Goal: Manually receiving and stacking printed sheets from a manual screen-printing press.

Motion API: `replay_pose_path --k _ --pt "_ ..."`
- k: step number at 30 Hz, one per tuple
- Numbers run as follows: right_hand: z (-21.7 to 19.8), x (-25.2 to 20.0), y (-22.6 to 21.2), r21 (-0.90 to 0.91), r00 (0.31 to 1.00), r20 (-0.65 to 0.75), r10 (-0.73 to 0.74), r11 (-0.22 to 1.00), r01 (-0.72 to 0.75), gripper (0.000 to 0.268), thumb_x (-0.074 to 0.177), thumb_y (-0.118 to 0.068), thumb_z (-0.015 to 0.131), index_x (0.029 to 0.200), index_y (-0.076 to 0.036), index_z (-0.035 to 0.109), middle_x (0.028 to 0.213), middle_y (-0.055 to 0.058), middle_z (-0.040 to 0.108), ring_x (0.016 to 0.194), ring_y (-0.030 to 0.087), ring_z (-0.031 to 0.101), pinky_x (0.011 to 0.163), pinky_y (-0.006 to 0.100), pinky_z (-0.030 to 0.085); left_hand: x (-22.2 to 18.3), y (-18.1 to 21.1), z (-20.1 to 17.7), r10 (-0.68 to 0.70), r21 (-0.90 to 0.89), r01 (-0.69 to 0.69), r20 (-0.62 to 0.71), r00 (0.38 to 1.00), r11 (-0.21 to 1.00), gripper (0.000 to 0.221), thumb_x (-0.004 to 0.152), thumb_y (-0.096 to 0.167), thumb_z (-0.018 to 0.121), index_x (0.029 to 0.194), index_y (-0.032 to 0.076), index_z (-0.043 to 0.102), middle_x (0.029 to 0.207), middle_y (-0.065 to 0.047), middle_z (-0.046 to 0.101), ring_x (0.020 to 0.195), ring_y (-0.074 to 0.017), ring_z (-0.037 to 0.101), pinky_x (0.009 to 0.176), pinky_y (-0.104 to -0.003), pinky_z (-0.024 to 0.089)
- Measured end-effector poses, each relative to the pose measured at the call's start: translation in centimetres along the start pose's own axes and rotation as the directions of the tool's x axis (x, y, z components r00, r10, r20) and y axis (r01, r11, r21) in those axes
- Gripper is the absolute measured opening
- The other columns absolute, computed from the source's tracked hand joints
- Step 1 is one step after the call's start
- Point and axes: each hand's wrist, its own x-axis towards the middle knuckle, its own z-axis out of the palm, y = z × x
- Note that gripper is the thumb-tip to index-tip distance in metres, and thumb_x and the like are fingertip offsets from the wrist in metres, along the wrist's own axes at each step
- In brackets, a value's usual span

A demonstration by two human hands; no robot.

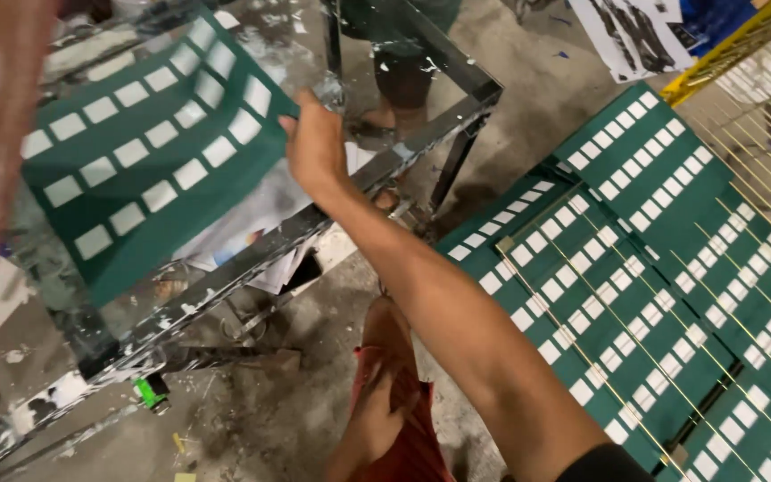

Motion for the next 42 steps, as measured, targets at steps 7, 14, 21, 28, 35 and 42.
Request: replay_pose_path --k 7,14,21,28,35,42 --pt "-20.1 -8.5 -2.1 0.467 0.994 -0.059 0.097 0.882 -0.058 0.031 0.101 -0.013 0.068 0.129 -0.002 0.062 0.106 0.009 0.074 0.088 0.015 0.077 0.069 0.029 0.07 2.9 -6.4 0.6 0.157 -0.363 -0.157 -0.031 0.987 0.918 0.054 0.098 0.034 0.056 0.147 0.011 0.052 0.149 -0.011 0.057 0.138 -0.0256 0.055 0.11 -0.04 0.048" --pt "-48.5 -26.0 7.7 0.228 0.782 -0.162 0.602 0.794 -0.564 0.03 0.098 -0.008 0.069 0.127 -0.002 0.066 0.087 0.003 0.064 0.072 0.01 0.064 0.063 0.028 0.061 8.2 -7.5 -1.7 0.392 -0.96 -0.106 0.004 0.92 0.258 0.06 0.097 0.045 0.052 0.147 0.011 0.046 0.142 -0.009 0.059 0.123 -0.0252 0.063 0.099 -0.04 0.055" --pt "-63.4 -40.5 11.3 0.248 0.553 -0.162 0.817 0.576 -0.779 0.035 0.092 -0.013 0.069 0.124 0.001 0.064 0.081 0.002 0.065 0.067 0.01 0.063 0.059 0.026 0.057 9.2 5.7 1.9 0.52 -0.754 0.071 0.515 0.681 0.653 0.054 0.101 0.025 0.059 0.147 -0.003 0.054 0.134 -0.014 0.067 0.117 -0.0212 0.065 0.098 -0.035 0.052" --pt "-65.3 -50.4 13.3 0.344 0.456 -0.372 0.808 0.577 -0.741 0.04 0.099 -0.019 0.068 0.133 -0.001 0.059 0.084 -0.002 0.061 0.068 0.006 0.052 0.061 0.023 0.046 7.2 11.3 9.6 0.383 -0.498 -0.033 0.622 0.683 0.867 0.049 0.099 0.019 0.061 0.146 0.007 0.058 0.134 -0.007 0.068 0.12 -0.015 0.062 0.1 -0.029 0.048" --pt "-53.9 -63.0 17.0 0.504 0.291 -0.128 0.948 0.314 -0.805 0.069 0.099 -0.028 0.063 0.161 -0.011 0.038 0.084 0.0 0.048 0.069 0.01 0.044 0.059 0.026 0.037 10.8 10.2 11.2 0.188 -0.577 0.191 0.532 0.826 0.794 0.053 0.098 0.019 0.06 0.15 0.006 0.053 0.133 -0.008 0.067 0.118 -0.0179 0.062 0.096 -0.029 0.05" --pt "-49.3 -56.2 11.0 0.848 0.244 0.033 0.969 0.102 -0.52 0.064 0.087 -0.016 0.061 0.146 -0.001 0.043 0.101 0.0 0.075 0.088 0.01 0.07 0.077 0.028 0.056 13.2 11.6 11.4 0.215 -0.571 0.137 0.505 0.836 0.809 0.057 0.1 0.019 0.058 0.154 0.005 0.046 0.136 -0.009 0.063 0.117 -0.0174 0.063 0.096 -0.029 0.052"
